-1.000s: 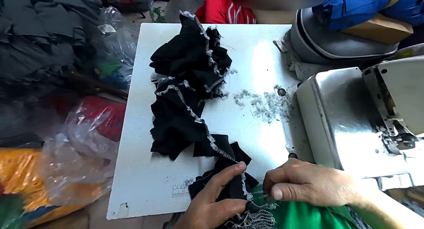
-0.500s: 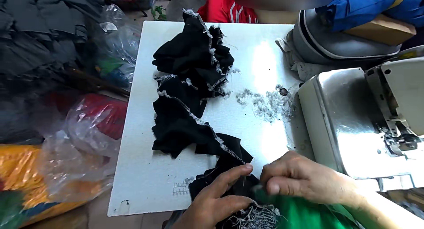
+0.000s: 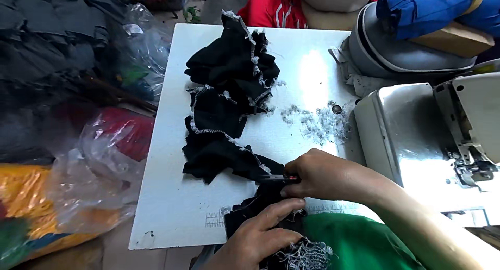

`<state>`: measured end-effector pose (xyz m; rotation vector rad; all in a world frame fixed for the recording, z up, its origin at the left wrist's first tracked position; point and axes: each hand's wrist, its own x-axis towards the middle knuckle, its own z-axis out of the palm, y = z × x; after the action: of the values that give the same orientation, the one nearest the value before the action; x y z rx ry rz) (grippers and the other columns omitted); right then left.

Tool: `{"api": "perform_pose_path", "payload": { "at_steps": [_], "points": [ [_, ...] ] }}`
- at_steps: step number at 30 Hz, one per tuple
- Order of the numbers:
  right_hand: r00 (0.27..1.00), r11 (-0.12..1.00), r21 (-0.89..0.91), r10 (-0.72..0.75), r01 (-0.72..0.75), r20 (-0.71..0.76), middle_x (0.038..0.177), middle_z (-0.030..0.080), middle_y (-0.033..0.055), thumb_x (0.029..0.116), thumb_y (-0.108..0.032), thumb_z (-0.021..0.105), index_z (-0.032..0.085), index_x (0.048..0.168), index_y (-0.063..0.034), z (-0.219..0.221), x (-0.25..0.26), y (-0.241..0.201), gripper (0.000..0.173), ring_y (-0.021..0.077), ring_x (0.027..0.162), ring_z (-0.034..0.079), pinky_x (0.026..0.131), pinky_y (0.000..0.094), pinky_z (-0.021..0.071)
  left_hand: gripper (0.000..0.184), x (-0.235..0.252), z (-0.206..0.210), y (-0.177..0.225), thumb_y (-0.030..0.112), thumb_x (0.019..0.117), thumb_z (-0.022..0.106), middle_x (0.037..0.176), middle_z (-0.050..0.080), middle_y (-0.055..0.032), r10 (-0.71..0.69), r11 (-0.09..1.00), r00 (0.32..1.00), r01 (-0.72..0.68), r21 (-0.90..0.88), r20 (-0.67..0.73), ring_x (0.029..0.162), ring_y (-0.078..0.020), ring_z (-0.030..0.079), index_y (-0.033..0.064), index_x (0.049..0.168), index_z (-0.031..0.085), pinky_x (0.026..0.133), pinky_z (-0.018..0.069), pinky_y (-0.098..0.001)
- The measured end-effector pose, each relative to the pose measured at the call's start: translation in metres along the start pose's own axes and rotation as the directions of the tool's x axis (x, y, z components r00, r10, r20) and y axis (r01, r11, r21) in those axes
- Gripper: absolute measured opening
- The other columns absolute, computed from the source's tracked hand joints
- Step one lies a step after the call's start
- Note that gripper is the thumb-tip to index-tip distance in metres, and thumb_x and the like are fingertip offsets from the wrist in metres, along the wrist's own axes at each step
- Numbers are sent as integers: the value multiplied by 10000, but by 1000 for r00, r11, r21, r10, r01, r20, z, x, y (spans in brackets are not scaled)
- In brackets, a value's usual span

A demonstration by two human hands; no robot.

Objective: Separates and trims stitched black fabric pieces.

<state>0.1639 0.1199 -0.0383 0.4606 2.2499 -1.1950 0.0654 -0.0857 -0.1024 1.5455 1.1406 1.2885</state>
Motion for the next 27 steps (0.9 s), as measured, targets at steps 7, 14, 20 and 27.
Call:
{"api": "perform_pose_path", "payload": {
  "at_steps": [7,14,20,27],
  "points": [
    [861,968,22,-213,251,-461,740,630,6,925,-110,692,711,995,-78,11,-10,19,79,68,597,554,542,231,460,237,-4,2,3,275,1028,589,1382,573,-101,-43,998,995,46,37,-85,1273,-59,571,56,1087,659,1057,487,-203],
    [901,885,361,-133,296,-414,716,592,-50,973,-145,635,713,1026,-56,32,-32,39,130,-51,605,481,564,122,394,246,-1,-3,8,333,1035,584,1199,650,68,-41,999,974,35,-29,-224,1154,39,589,145,1181,643,995,479,-144],
    [848,804,375,-274,461,-454,888,681,48,963,-37,572,710,1099,25,49,-50,35,203,-39,775,570,708,106,451,393,9,1,4,464,976,624,1268,624,181,-118,992,959,105,-65,-258,1186,112,539,228,1291,636,1004,454,-111],
    [767,815,187,-402,548,-500,953,710,124,887,56,570,723,1143,6,57,-54,36,303,131,872,663,793,232,522,613,8,4,-9,528,904,686,1562,416,187,-202,960,964,160,-229,-171,1381,43,426,307,1456,537,1108,418,-181]
  ]
}}
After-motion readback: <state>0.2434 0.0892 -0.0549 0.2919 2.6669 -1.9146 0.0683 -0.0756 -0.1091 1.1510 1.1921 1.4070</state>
